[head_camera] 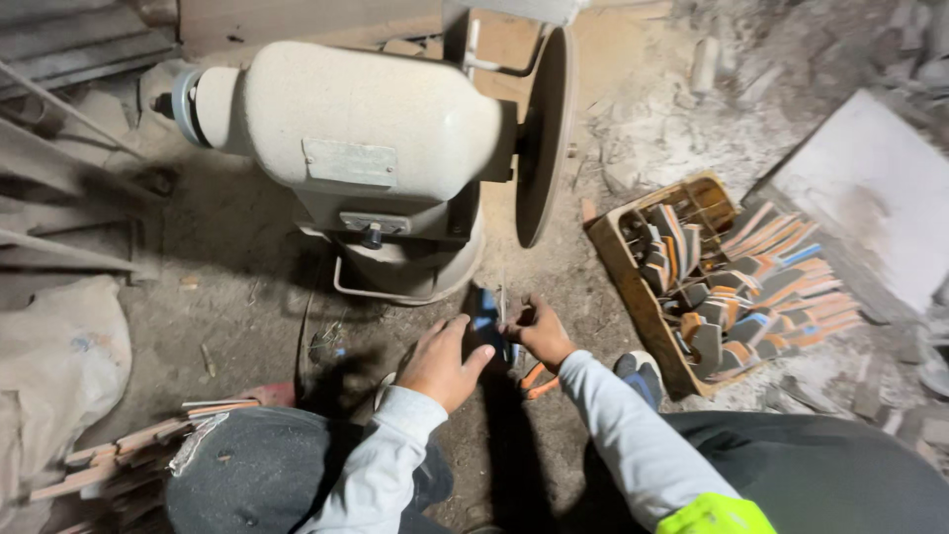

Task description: The person sits on the floor and uses a bench grinder to smooth the edges of small, curved plastic pieces. They handle each piece by hand, pressing it against the spinning wheel, then inspect it before moving to the next one from a nearby crate.

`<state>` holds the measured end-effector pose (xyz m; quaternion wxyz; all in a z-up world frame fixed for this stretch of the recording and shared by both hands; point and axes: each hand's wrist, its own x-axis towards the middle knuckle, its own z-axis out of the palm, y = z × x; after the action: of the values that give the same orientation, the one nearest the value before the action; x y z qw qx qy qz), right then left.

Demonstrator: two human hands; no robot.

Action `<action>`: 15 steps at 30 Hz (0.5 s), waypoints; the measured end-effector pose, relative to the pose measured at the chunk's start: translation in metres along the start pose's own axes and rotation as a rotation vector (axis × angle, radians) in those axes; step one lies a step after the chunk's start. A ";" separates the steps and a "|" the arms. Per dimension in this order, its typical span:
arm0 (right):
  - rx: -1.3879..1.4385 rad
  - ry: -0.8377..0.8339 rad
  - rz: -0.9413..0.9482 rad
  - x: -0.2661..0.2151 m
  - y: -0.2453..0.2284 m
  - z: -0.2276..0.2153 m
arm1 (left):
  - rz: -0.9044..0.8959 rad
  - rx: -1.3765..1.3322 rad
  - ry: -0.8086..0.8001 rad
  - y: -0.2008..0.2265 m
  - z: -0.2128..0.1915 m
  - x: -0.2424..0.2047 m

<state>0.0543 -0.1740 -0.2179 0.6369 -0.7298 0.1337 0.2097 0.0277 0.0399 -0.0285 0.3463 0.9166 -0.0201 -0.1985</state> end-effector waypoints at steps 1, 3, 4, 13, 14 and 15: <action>0.246 -0.078 0.019 -0.015 -0.027 -0.012 | 0.018 -0.027 -0.024 0.005 0.005 -0.001; 0.300 -0.109 -0.025 -0.051 -0.084 -0.030 | 0.062 -0.076 -0.078 0.017 0.015 -0.002; 0.327 -0.127 -0.050 -0.070 -0.109 -0.035 | 0.119 -0.102 -0.067 0.023 0.019 -0.001; 0.234 -0.089 -0.291 -0.147 -0.190 -0.057 | 0.327 -0.411 -0.032 0.059 0.028 -0.002; 0.105 -0.044 -0.380 -0.141 -0.191 -0.057 | 0.336 -0.415 0.006 0.059 0.028 0.001; -0.024 0.002 -0.468 -0.132 -0.194 -0.055 | 0.345 -0.419 0.044 0.058 0.026 0.004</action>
<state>0.0356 -0.2082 0.0196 0.6592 -0.7487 -0.0409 0.0574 0.0272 -0.0210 -0.0105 0.5575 0.8121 -0.1270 -0.1165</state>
